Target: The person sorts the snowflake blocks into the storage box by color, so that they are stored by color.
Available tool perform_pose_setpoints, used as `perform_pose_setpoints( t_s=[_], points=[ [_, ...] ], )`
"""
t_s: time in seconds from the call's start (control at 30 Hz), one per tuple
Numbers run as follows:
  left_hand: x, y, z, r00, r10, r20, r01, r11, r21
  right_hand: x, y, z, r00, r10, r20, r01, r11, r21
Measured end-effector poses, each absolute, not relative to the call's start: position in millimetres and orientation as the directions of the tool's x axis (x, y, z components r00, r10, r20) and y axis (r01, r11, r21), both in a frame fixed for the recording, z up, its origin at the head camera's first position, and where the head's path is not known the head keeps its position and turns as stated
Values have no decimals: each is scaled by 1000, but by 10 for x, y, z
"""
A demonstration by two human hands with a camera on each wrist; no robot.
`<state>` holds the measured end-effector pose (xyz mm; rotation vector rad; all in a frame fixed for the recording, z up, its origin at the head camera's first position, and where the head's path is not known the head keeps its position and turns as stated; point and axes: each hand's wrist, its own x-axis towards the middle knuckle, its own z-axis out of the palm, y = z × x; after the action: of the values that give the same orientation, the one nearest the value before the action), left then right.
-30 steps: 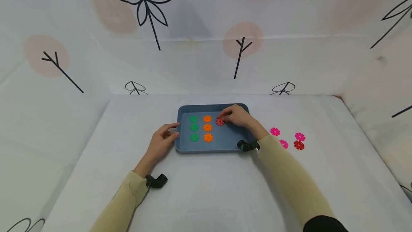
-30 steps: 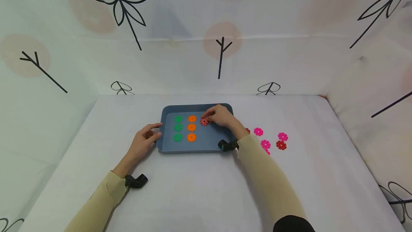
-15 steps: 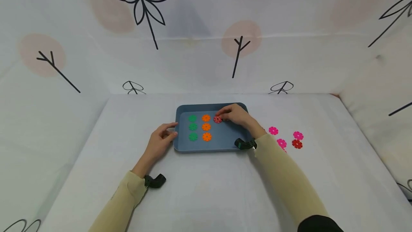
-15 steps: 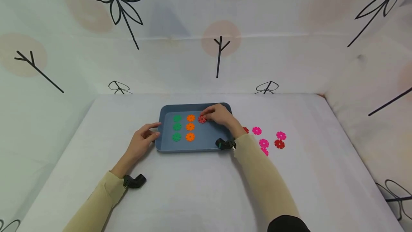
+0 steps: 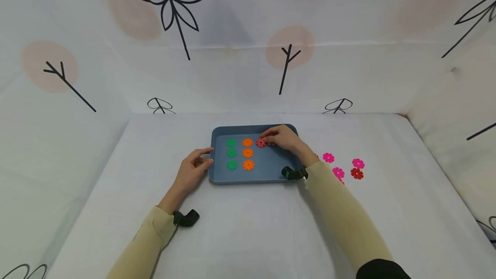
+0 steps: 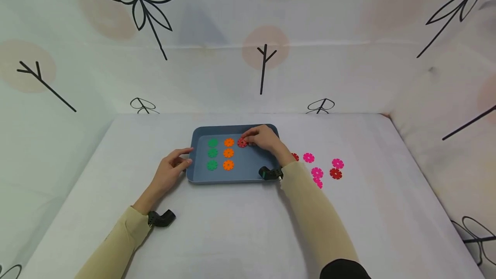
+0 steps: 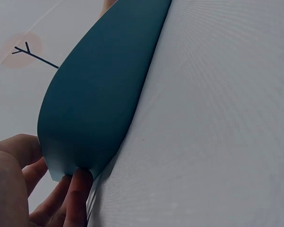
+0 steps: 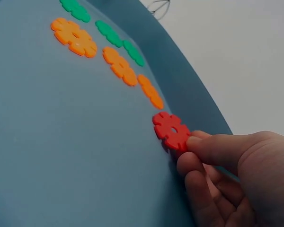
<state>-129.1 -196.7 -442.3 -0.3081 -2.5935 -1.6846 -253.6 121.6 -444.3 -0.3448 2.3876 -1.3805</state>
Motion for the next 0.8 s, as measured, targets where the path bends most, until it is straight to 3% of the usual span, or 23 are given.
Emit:
perform_pose_setpoints(
  t_s=[0.5, 0.8],
  points=[
    [-1275, -1990, -4433, -981, 144, 132, 179, 381, 907, -2557, 1191, -4511, -938, -283, -202, 66, 425, -903],
    [-1284, -1978, -4409, -977, 155, 145, 193, 372, 908, -2547, 1215, -4489, -950, -255, -179, 60, 414, -908]
  ],
)
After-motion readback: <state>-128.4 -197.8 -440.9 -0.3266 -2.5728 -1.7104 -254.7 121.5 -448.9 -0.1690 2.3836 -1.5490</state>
